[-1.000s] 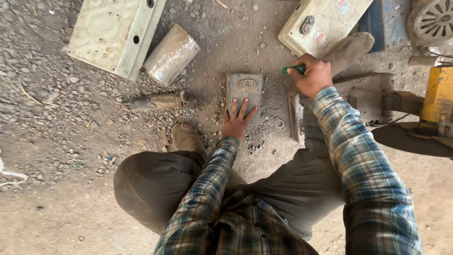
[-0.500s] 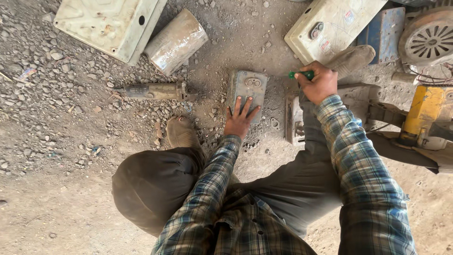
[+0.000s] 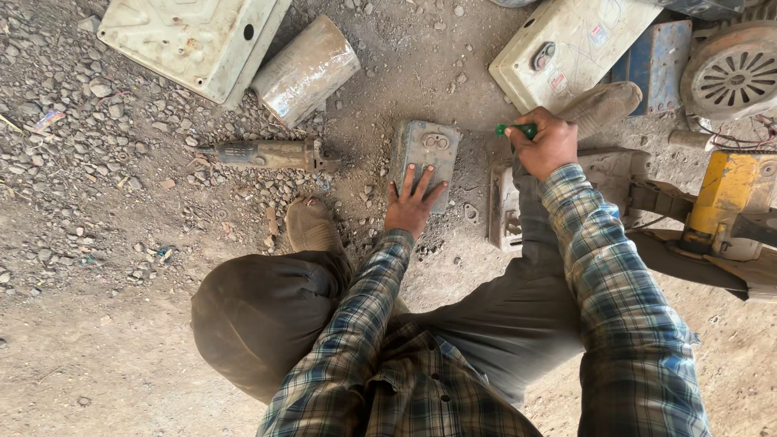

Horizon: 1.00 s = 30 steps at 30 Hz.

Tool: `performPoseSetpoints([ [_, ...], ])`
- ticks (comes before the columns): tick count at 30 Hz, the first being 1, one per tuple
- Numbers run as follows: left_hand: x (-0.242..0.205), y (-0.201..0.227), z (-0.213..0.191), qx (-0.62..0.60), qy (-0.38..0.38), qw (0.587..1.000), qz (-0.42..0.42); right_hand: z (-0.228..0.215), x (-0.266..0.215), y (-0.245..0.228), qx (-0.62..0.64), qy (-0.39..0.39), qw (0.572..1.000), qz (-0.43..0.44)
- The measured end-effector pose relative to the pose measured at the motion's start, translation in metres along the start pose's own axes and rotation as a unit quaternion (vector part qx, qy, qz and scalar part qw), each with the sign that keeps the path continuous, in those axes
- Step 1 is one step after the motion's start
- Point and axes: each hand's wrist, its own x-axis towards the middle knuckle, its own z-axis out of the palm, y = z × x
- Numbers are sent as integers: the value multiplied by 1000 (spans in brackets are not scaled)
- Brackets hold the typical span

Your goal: The person sits on the ground and uses a screwdriver to open a small electrical box. They remove the cover, adjust internal components, and then reassemble the box by securing the cover with screws.

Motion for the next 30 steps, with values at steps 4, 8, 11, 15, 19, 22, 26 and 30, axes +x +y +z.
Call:
performPoseSetpoints([
  [4,1,-1,1,21,-8,1000,-1,2,0,3,-14,-9,1000,7],
  [8,2,0,1,-6,7,1000,1,1,4,3,12,-94,988,118],
  [11,7,1,0,10,-25,1000,-2,-2,22,-6,53,-171,949,259],
  [15,2,2,5,-11,7,1000,1,-4,41,-19,-73,-323,885,327],
  [19,4,0,4,-2,9,1000,0,3,52,-31,-145,-364,874,289],
  [22,3,3,10,13,23,1000,3,8,60,-30,-210,-389,842,309],
  [26,7,5,19,14,2,999,29,10,69,-29,-371,-400,822,163],
  [30,9,5,34,3,62,998,32,0,61,-34,-433,-401,807,29],
])
